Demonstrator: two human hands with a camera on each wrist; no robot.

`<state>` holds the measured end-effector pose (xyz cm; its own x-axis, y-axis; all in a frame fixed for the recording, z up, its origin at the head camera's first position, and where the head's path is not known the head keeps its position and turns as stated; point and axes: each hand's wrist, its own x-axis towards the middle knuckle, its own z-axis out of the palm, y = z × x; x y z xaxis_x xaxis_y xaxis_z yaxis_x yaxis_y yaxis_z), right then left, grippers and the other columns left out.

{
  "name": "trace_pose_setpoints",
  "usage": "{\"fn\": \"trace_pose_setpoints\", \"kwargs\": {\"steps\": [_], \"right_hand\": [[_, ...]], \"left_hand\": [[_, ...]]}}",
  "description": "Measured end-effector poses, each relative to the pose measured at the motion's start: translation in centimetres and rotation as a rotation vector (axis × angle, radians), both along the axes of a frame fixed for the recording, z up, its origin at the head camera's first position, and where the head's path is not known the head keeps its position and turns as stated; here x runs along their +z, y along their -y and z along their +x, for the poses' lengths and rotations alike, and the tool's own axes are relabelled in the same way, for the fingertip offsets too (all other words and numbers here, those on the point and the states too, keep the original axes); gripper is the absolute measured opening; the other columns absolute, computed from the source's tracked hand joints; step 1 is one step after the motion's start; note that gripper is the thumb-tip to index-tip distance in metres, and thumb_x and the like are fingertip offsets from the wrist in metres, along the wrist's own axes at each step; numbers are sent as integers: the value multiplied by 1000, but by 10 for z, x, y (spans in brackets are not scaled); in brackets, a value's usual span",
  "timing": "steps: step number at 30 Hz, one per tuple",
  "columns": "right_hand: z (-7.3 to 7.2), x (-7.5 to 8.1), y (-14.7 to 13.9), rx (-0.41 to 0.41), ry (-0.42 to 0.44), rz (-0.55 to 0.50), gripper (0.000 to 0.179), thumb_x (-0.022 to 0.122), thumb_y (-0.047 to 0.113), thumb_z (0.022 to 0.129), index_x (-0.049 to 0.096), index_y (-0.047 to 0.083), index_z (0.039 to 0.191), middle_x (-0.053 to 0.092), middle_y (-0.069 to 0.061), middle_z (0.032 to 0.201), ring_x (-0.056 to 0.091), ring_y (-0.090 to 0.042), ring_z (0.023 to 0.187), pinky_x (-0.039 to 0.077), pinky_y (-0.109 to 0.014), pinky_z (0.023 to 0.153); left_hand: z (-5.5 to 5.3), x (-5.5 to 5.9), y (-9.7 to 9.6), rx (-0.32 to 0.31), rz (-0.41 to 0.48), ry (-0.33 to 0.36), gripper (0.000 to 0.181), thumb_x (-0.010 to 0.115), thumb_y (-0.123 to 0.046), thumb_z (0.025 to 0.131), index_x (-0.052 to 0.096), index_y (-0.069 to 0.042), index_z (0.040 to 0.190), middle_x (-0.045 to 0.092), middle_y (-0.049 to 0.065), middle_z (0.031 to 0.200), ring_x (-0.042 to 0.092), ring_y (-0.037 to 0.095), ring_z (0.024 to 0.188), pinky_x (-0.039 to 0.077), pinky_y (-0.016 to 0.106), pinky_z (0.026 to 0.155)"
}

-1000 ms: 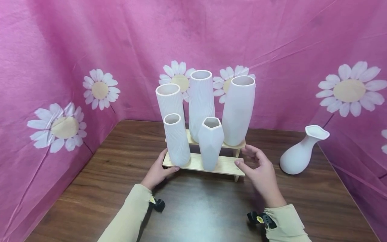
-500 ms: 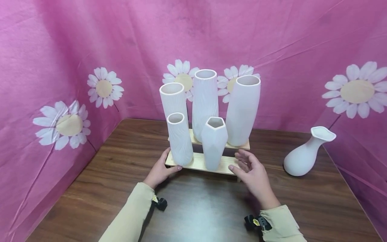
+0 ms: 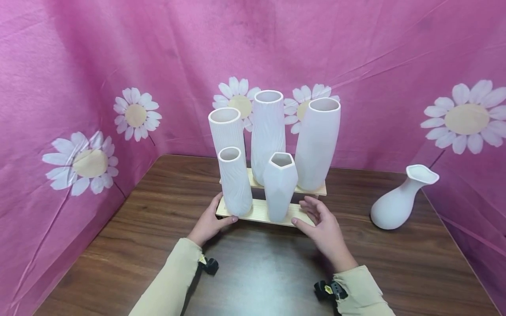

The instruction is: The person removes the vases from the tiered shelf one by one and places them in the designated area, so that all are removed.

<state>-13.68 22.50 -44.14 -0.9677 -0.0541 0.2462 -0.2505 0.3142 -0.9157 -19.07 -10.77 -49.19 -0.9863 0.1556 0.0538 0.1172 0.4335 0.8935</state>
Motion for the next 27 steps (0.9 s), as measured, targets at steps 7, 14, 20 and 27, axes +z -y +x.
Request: {"fn": "trace_pose_setpoints", "kwargs": {"steps": [7,14,20,27], "right_hand": [[-1,0,3,-6,24,58,67,80,12,87,45,-6,142,59,-24,134,55,-7,120,39,-8,99],[1,0,8,-9,48,79,70,81,13,86,44,-6,142,57,-23,137,52,-33,127,37,-6,100],[-2,0,13,6,64,44,73,82,15,86,43,-5,144,54,-23,141,49,-34,132,37,-9,103],[-7,1,20,11,55,11,70,82,8,84,46,-2,143,56,-21,138,53,-32,128,40,-20,107]], "left_hand": [[1,2,-2,-6,15,8,103,87,-38,78,27,-14,158,43,17,153,40,31,140,32,50,114],[2,1,-1,-5,17,10,104,88,-37,78,27,-12,158,43,17,153,40,31,140,32,50,115],[1,1,-1,1,15,4,103,87,-37,78,28,-12,158,43,17,153,41,31,140,32,51,114],[2,0,-1,-2,8,-8,104,87,-36,78,27,-10,158,43,18,153,41,32,140,32,50,115]]}}
